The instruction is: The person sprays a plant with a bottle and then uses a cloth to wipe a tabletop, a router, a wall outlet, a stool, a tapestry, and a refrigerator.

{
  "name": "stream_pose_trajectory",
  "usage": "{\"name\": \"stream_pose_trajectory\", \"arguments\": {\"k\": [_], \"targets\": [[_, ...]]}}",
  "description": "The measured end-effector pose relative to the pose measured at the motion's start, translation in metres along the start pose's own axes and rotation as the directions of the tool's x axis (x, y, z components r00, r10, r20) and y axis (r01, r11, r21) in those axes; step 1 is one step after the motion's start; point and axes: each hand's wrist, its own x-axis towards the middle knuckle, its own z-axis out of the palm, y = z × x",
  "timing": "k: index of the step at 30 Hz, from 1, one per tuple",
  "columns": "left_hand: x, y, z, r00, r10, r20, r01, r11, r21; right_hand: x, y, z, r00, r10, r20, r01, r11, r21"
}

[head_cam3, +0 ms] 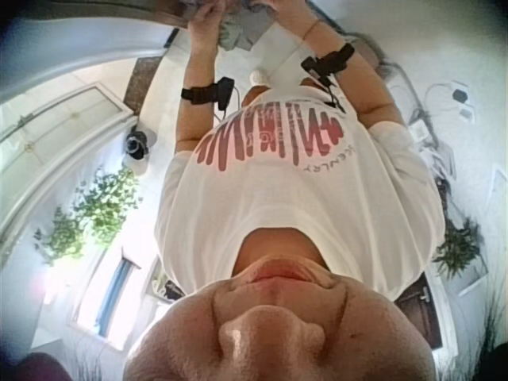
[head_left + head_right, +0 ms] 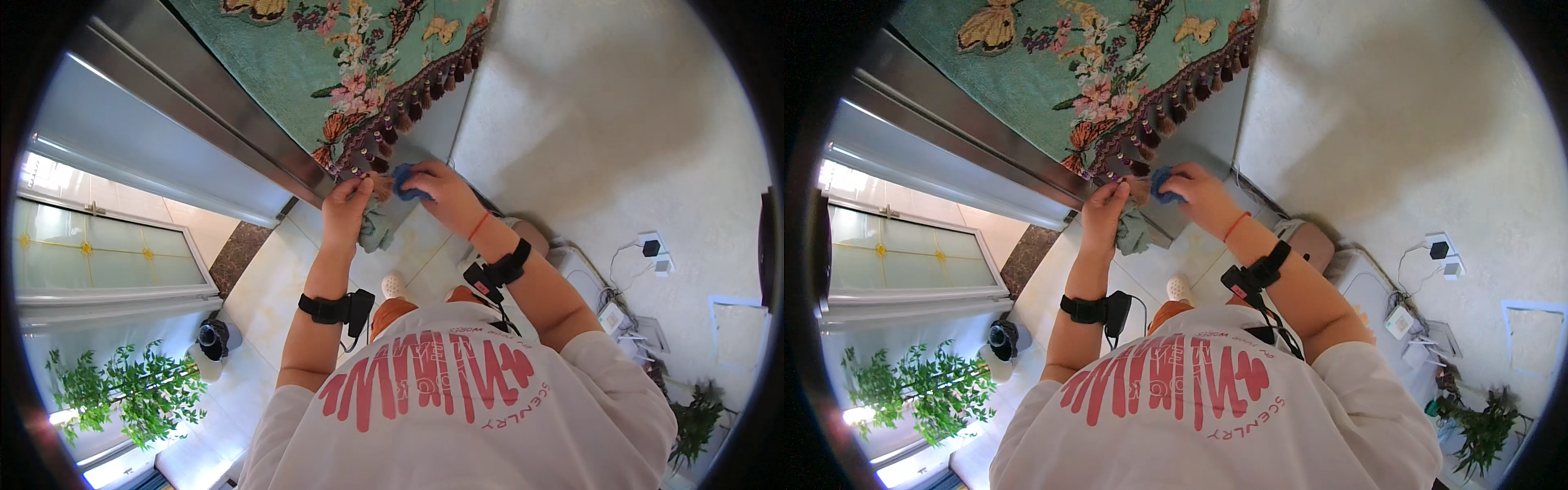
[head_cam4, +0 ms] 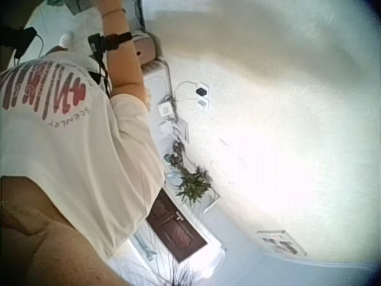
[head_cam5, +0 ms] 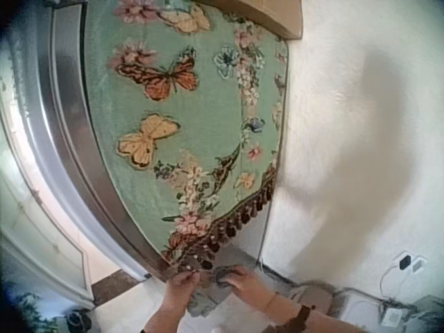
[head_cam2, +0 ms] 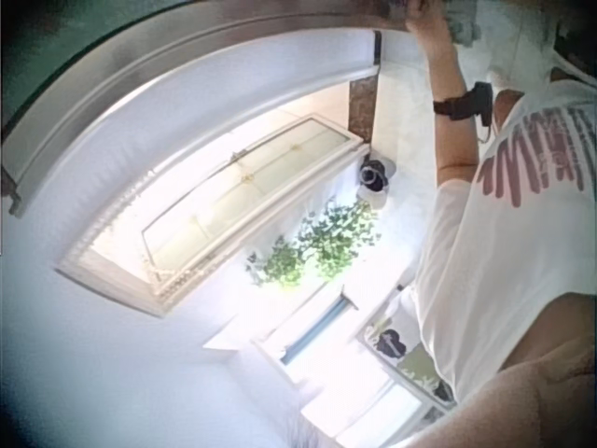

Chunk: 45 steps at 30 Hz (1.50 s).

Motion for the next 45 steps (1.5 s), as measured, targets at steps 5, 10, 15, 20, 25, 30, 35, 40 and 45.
{"name": "stream_pose_trajectory", "arguments": {"k": [5, 10, 15, 20, 25, 30, 35, 40, 45], "targets": [[0.001, -0.006, -0.004, 0.999, -0.002, 0.048, 0.005, 0.998, -0.057, 0.008, -0.024, -0.011, 0.99, -0.01, -0.141, 0.02, 0.997, 0.068], [0.001, -0.003, 0.0, 0.997, 0.065, 0.047, -0.064, 0.998, -0.022, 0.001, 0.003, -0.002, 0.994, -0.108, 0.002, 0.108, 0.994, 0.013], [0.001, -0.002, 0.002, 0.997, 0.072, 0.02, -0.073, 0.996, 0.051, 0.008, -0.028, -0.02, 0.971, -0.162, -0.177, 0.16, 0.987, -0.026], [-0.003, 0.011, 0.012, 0.996, -0.035, 0.079, 0.045, 0.991, -0.128, -0.006, -0.005, -0.011, 0.994, 0.017, -0.108, -0.014, 0.999, 0.032], [-0.004, 0.014, 0.015, 0.995, -0.054, 0.081, 0.068, 0.981, -0.182, 0.001, -0.019, -0.02, 0.952, 0.095, -0.292, -0.053, 0.988, 0.147], [0.0, 0.007, 0.017, 0.998, 0.052, 0.017, -0.052, 0.999, -0.005, -0.001, 0.003, -0.011, 0.985, 0.15, -0.082, -0.139, 0.982, 0.129], [-0.005, 0.014, 0.012, 0.962, 0.27, 0.042, -0.261, 0.86, 0.438, 0.004, -0.008, -0.02, 0.976, 0.137, -0.171, -0.103, 0.975, 0.196], [-0.001, 0.012, 0.006, 0.961, 0.268, 0.07, -0.266, 0.826, 0.496, 0.002, -0.009, -0.004, 0.999, 0.046, -0.02, -0.039, 0.968, 0.248], [0.008, 0.001, 0.004, 0.94, 0.341, -0.023, -0.299, 0.854, 0.425, 0.006, -0.021, -0.014, 0.964, 0.054, -0.26, -0.021, 0.992, 0.127]]}}
